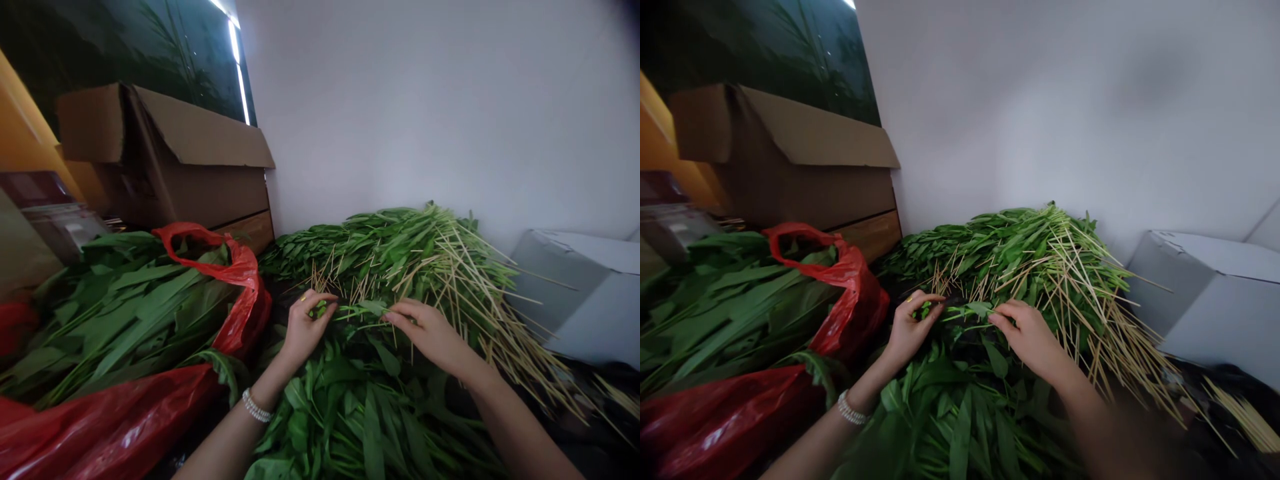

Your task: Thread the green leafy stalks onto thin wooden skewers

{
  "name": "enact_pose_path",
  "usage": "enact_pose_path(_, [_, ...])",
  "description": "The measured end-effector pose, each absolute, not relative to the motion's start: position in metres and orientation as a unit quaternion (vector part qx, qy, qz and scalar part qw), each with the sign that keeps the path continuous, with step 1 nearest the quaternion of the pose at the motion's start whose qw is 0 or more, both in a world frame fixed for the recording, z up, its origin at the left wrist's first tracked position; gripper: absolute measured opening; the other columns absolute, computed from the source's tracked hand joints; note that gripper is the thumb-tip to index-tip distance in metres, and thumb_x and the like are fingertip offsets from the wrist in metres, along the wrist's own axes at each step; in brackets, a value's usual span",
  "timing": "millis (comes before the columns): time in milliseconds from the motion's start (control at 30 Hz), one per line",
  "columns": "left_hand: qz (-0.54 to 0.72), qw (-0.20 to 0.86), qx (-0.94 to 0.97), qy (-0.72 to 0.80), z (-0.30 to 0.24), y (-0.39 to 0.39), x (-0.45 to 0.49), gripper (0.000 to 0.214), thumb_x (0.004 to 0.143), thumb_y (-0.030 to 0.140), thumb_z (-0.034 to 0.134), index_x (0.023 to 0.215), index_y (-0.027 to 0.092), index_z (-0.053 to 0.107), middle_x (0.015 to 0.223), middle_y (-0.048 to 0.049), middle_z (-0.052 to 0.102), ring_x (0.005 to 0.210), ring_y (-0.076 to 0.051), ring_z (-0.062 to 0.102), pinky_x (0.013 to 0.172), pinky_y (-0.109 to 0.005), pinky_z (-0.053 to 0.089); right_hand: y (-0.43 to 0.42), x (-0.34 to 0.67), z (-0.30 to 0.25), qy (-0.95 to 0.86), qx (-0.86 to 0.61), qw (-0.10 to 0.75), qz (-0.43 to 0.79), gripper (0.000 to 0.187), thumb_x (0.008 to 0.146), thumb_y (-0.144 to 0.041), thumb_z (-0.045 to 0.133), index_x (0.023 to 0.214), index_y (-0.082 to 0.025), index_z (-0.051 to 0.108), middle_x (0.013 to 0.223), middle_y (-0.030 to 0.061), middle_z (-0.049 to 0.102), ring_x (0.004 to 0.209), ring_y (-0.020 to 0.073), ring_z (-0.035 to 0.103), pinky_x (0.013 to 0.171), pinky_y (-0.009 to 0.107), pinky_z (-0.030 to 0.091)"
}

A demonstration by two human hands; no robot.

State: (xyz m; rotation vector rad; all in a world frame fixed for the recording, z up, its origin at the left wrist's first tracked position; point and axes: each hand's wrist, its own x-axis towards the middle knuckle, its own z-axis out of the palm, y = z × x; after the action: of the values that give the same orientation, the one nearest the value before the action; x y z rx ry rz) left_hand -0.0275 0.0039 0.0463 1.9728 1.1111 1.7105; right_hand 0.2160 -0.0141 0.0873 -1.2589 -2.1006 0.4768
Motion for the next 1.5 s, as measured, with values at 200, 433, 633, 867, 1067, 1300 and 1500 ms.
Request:
enact_pose_path(200, [0.559, 0.111, 0.724, 0.388, 0.043, 0.003, -0.026, 0.008, 0.078, 0.022, 0.072, 0.085, 0.024, 0.076, 0.070, -0.0026, 0.060, 0.068, -0.016, 0.055, 0.066, -0.025, 0.040, -0.013, 0.217, 0.088, -0.790, -0.491, 0.314, 0.190, 0.033, 0.090, -0.041, 0.046, 0.079, -0.020, 0.069, 0.079, 0.0039, 0.064, 0.079, 0.0202, 0.061, 0.074, 0.031, 0.044])
enact_pose_path(433, [0.492, 0.036, 0.770, 0.405, 0.032, 0.006, -0.028, 0.016, 0.083, 0.025, 0.067, 0.097, 0.025, 0.075, 0.076, -0.0036, 0.061, 0.071, -0.016, 0.057, 0.065, -0.025, 0.042, -0.015, 0.217, 0.089, -0.794, -0.464, 0.297, 0.258, 0.032, 0.091, -0.040, 0.046, 0.078, -0.019, 0.068, 0.082, 0.0034, 0.065, 0.081, 0.0194, 0.060, 0.077, 0.030, 0.043])
enact_pose_path(633, [0.416, -0.061, 0.813, 0.403, 0.028, 0.005, -0.031, 0.022, 0.087, 0.019, 0.059, 0.107, 0.020, 0.070, 0.083, -0.0036, 0.064, 0.072, -0.014, 0.060, 0.064, -0.024, 0.045, -0.013, 0.216, 0.084, -0.778, -0.463, 0.289, 0.313, 0.035, 0.091, -0.043, 0.047, 0.077, -0.018, 0.067, 0.078, 0.0029, 0.066, 0.079, 0.0195, 0.060, 0.074, 0.029, 0.043])
enact_pose_path(867, [0.388, -0.084, 0.822, 0.407, 0.025, 0.006, -0.031, 0.019, 0.082, 0.017, 0.059, 0.098, 0.019, 0.069, 0.083, -0.0027, 0.063, 0.073, -0.014, 0.061, 0.066, -0.023, 0.046, -0.010, 0.216, 0.078, -0.768, -0.496, 0.282, 0.290, 0.038, 0.090, -0.044, 0.044, 0.067, -0.020, 0.062, 0.068, 0.0023, 0.064, 0.067, 0.0188, 0.058, 0.065, 0.029, 0.041])
enact_pose_path(1067, [0.426, -0.017, 0.801, 0.420, 0.029, 0.008, -0.032, 0.012, 0.077, 0.013, 0.059, 0.083, 0.016, 0.069, 0.073, -0.0017, 0.060, 0.070, -0.014, 0.059, 0.065, -0.022, 0.045, -0.008, 0.217, 0.078, -0.728, -0.490, 0.327, 0.350, 0.034, 0.089, -0.044, 0.045, 0.087, -0.018, 0.066, 0.061, -0.0002, 0.059, 0.063, 0.0183, 0.057, 0.065, 0.030, 0.042])
enact_pose_path(1300, [0.421, -0.012, 0.800, 0.427, 0.029, 0.008, -0.032, 0.012, 0.075, 0.013, 0.058, 0.079, 0.016, 0.069, 0.071, -0.0015, 0.058, 0.068, -0.014, 0.057, 0.064, -0.023, 0.043, -0.013, 0.216, 0.083, -0.707, -0.472, 0.327, 0.413, 0.029, 0.079, -0.045, 0.060, 0.086, -0.018, 0.068, 0.064, -0.0011, 0.061, 0.062, 0.0161, 0.058, 0.063, 0.027, 0.042])
enact_pose_path(1500, [0.516, 0.032, 0.714, 0.472, 0.032, 0.019, -0.040, 0.008, 0.071, 0.013, 0.058, 0.069, 0.017, 0.065, 0.068, -0.0005, 0.057, 0.066, -0.014, 0.055, 0.064, -0.024, 0.041, -0.014, 0.221, 0.083, -0.710, -0.506, 0.265, 0.413, 0.025, 0.076, -0.042, 0.062, 0.073, -0.017, 0.068, 0.055, -0.0012, 0.059, 0.055, 0.0152, 0.054, 0.057, 0.027, 0.041])
